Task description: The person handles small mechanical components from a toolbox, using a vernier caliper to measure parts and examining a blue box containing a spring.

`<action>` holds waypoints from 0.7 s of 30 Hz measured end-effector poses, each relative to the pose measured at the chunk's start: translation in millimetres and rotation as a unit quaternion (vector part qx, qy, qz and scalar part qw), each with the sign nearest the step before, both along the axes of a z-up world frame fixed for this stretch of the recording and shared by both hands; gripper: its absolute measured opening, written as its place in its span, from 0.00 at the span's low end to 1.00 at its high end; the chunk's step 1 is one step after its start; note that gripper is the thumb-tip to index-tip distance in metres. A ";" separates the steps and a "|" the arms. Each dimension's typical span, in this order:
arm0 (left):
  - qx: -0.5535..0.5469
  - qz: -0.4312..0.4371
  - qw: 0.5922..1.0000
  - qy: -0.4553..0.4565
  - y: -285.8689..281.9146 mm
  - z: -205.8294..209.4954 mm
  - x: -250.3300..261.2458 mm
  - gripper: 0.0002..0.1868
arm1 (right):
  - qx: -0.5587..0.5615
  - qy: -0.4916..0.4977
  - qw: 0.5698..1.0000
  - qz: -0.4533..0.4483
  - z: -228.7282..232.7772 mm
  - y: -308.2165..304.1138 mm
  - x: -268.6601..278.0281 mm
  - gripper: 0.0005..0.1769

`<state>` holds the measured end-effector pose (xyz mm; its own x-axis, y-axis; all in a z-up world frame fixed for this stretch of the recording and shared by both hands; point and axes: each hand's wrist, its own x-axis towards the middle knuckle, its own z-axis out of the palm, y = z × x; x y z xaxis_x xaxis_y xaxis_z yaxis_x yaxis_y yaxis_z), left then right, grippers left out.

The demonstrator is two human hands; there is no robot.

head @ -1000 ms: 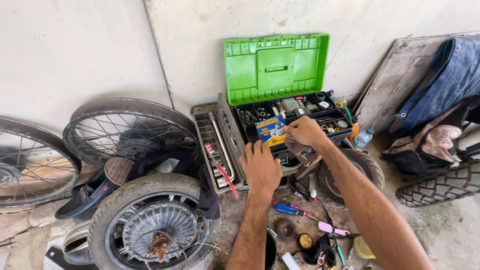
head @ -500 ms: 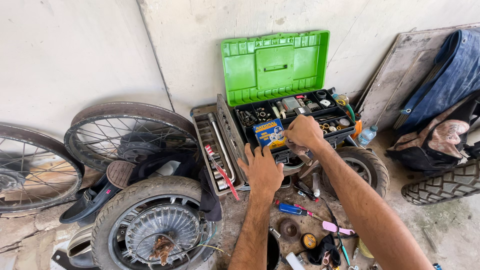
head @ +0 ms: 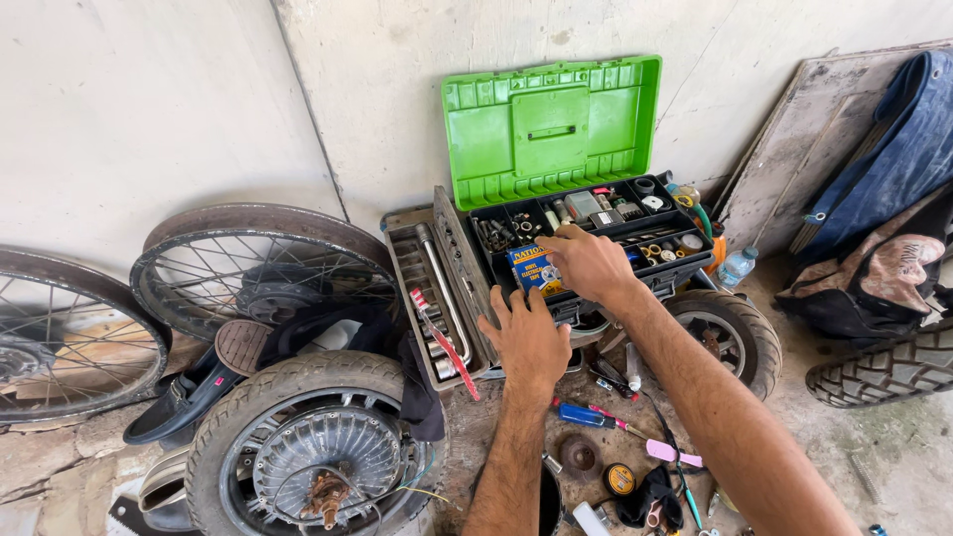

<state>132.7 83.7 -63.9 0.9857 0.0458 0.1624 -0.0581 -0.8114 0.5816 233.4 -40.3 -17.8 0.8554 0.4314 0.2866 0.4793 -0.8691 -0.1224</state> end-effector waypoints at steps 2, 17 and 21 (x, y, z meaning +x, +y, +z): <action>0.005 0.001 1.000 0.001 -0.4 -0.2 0.9 0.41 | -0.016 0.006 1.000 -0.019 -1.2 0.5 3.7 0.18; 0.012 0.012 1.000 0.004 -4.1 -9.6 11.1 0.40 | -0.007 0.116 0.993 -0.016 7.7 -1.1 21.2 0.18; 0.016 0.014 1.000 -0.007 -4.5 -9.7 9.5 0.40 | -0.042 0.084 0.995 -0.027 -4.3 10.8 27.7 0.14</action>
<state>142.2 79.2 -73.6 0.9819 0.0671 0.1772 -0.0433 -0.8309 0.5548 261.1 -29.5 -22.1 0.9110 0.3996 0.1018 0.4101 -0.9036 -0.1234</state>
